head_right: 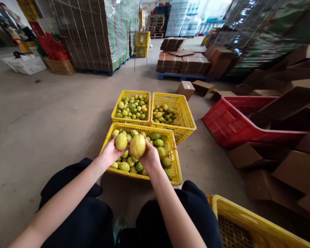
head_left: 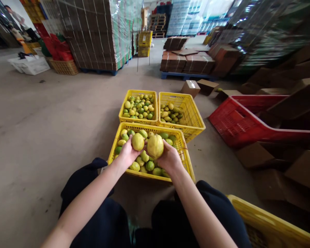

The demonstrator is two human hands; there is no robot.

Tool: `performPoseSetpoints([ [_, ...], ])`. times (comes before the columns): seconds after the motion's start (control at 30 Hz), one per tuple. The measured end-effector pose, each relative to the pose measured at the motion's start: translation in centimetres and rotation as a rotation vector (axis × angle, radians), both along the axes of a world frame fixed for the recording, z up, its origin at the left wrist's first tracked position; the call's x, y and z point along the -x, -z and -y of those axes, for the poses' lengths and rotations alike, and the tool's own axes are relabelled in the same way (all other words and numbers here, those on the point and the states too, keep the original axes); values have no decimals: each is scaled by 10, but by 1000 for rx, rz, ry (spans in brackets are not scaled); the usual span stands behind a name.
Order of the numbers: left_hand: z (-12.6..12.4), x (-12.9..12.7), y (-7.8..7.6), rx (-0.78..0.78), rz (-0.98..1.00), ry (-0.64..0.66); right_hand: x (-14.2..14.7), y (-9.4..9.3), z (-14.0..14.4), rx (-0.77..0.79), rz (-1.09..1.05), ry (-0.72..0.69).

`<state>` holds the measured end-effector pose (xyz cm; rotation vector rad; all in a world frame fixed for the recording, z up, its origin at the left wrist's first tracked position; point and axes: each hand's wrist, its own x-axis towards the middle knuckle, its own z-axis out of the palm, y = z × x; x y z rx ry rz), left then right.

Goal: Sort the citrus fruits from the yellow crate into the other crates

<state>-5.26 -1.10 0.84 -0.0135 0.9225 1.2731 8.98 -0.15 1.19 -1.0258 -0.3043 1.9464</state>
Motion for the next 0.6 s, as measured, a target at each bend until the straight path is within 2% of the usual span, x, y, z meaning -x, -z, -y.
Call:
performPoseSetpoints([
  [0.13, 2, 2, -7, 21, 31, -14, -1, 2, 1, 11, 23, -25],
  [0.27, 2, 3, -13, -14, 22, -62, 0, -3, 4, -39, 32, 79],
  [0.33, 2, 3, -11, -13, 28, -64, 0, -7, 5, 10, 32, 99],
  [0.43, 2, 3, -6, 18, 44, 10, 0, -11, 5, 85, 4, 38],
  [0.6, 4, 2, 0, 11, 84, 45, 3, -14, 8, 85, 21, 28],
])
